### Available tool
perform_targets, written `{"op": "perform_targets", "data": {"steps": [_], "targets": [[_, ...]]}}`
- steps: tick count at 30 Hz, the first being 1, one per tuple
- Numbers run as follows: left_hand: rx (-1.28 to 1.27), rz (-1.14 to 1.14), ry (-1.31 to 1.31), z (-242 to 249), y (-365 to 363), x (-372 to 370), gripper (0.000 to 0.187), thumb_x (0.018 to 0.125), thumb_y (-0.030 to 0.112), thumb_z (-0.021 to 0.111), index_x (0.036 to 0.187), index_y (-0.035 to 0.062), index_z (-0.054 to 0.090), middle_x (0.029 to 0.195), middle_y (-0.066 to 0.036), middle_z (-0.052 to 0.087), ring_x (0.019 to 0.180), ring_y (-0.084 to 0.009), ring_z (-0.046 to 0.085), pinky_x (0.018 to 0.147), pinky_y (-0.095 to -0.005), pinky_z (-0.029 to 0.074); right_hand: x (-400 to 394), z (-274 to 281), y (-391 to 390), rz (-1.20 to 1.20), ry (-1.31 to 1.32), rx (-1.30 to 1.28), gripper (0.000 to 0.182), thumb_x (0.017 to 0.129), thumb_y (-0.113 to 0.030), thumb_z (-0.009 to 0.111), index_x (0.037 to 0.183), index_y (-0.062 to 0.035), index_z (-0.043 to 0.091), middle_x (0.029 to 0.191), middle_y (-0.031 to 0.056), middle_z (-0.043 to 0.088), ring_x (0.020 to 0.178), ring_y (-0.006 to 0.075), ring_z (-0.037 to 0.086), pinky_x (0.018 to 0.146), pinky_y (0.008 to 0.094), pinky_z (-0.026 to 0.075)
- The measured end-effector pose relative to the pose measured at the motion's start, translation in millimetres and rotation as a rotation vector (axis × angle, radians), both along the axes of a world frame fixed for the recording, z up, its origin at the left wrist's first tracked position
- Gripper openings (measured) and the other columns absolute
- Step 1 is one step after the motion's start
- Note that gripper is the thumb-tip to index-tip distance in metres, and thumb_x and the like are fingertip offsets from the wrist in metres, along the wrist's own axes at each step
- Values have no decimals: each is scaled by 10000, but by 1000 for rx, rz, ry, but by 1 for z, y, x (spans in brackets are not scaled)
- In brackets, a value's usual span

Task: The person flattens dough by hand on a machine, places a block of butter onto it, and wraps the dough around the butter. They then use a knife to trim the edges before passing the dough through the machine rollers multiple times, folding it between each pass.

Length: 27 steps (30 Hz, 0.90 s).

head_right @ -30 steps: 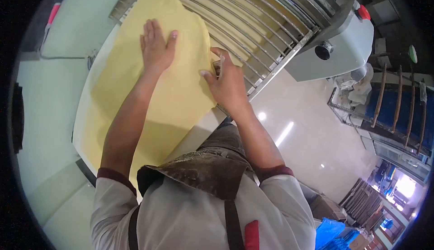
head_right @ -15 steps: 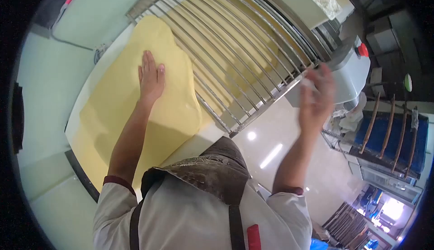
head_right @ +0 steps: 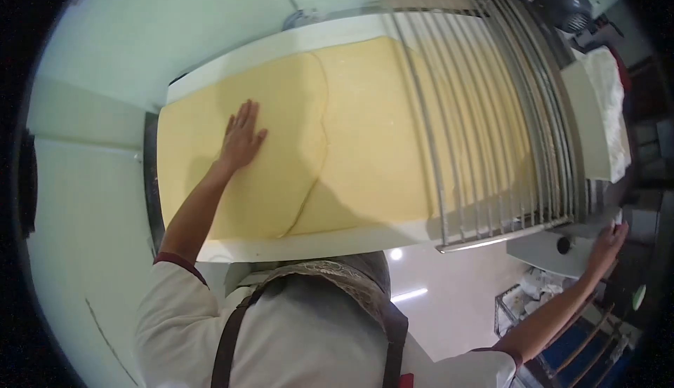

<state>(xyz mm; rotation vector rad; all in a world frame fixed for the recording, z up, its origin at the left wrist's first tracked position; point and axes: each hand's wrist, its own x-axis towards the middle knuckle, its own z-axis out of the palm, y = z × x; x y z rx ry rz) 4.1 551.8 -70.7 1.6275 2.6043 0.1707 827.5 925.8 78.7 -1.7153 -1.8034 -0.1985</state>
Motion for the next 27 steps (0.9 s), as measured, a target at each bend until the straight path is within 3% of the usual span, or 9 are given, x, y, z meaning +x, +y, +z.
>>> {"op": "perform_targets", "data": {"steps": [2, 6, 9, 10, 17, 20, 22, 25, 27], "targets": [[-17, 90, 28, -1, -43, -44, 684, 955, 418, 430, 1485, 69, 177, 1542, -160, 174, 1435, -297, 139, 1149, -475, 103, 19, 1, 3, -198, -866, 52, 465, 985, -313, 426, 1361, -40, 415, 1356, 164, 473, 1261, 314, 443, 994, 389, 393], [21, 147, 68, -9, -112, -135, 642, 958, 381, 444, 1481, 90, 213, 1533, -170, 198, 1423, -315, 175, 1134, -495, 147, 25, 2, -1, -253, -1329, 58, 411, 974, -283, 405, 1306, -53, 476, 1399, 107, 447, 1273, 366, 409, 999, 487, 380], [72, 142, 107, -18, -116, -188, 602, 957, 358, 449, 1463, 91, 262, 1517, -175, 237, 1406, -327, 220, 1120, -502, 190, -117, -32, -99, -38, -512, 498, 417, 953, -200, 521, 1316, -2, 471, 1324, 200, 500, 1268, 377, 422, 1047, 460, 354], [92, 115, 104, -18, -109, -205, 589, 957, 350, 450, 1455, 87, 278, 1512, -175, 251, 1400, -329, 232, 1116, -501, 202, -214, -44, -157, 159, 42, 267, 473, 892, -60, 535, 1343, 27, 419, 1365, 197, 463, 1277, 355, 413, 1097, 429, 285], [408, -254, -34, -21, -53, -267, 314, 921, 260, 529, 1143, 42, 575, 1099, -146, 625, 1044, -313, 577, 947, -453, 410, -611, -143, -461, 515, -223, -654, 872, 816, -282, 653, 1463, 32, 160, 1505, 305, 89, 1413, 437, 81, 1132, 546, 57], [386, -200, -186, -23, -30, -273, 293, 921, 316, 529, 986, 45, 618, 968, -129, 656, 894, -314, 621, 826, -434, 470, -660, -145, -508, 694, 132, -563, 747, 864, -177, 605, 1448, 41, 192, 1481, 295, 192, 1395, 425, 181, 1122, 550, 140], [212, -125, -243, -19, -9, -275, 366, 922, 399, 506, 923, 49, 616, 938, -128, 656, 846, -314, 625, 785, -434, 481, -677, -156, -513, 543, 1031, -568, 623, 865, -9, 544, 1422, 21, 265, 1446, 243, 301, 1364, 336, 302, 1112, 468, 243], [-114, -33, -272, 2, 21, -265, 504, 912, 535, 446, 921, 57, 608, 962, -134, 654, 863, -314, 624, 799, -443, 478, -670, -140, -526, 273, 1599, -615, 545, 844, 104, 492, 1365, 11, 360, 1376, 184, 417, 1293, 252, 414, 1072, 364, 328], [-199, -21, -348, 4, 34, -254, 593, 899, 608, 396, 989, 66, 619, 1015, -141, 654, 939, -316, 623, 842, -441, 473, -671, -144, -548, 266, 1509, -719, 510, 837, 105, 512, 1326, 5, 411, 1329, 170, 466, 1231, 228, 462, 1036, 340, 360]]}}
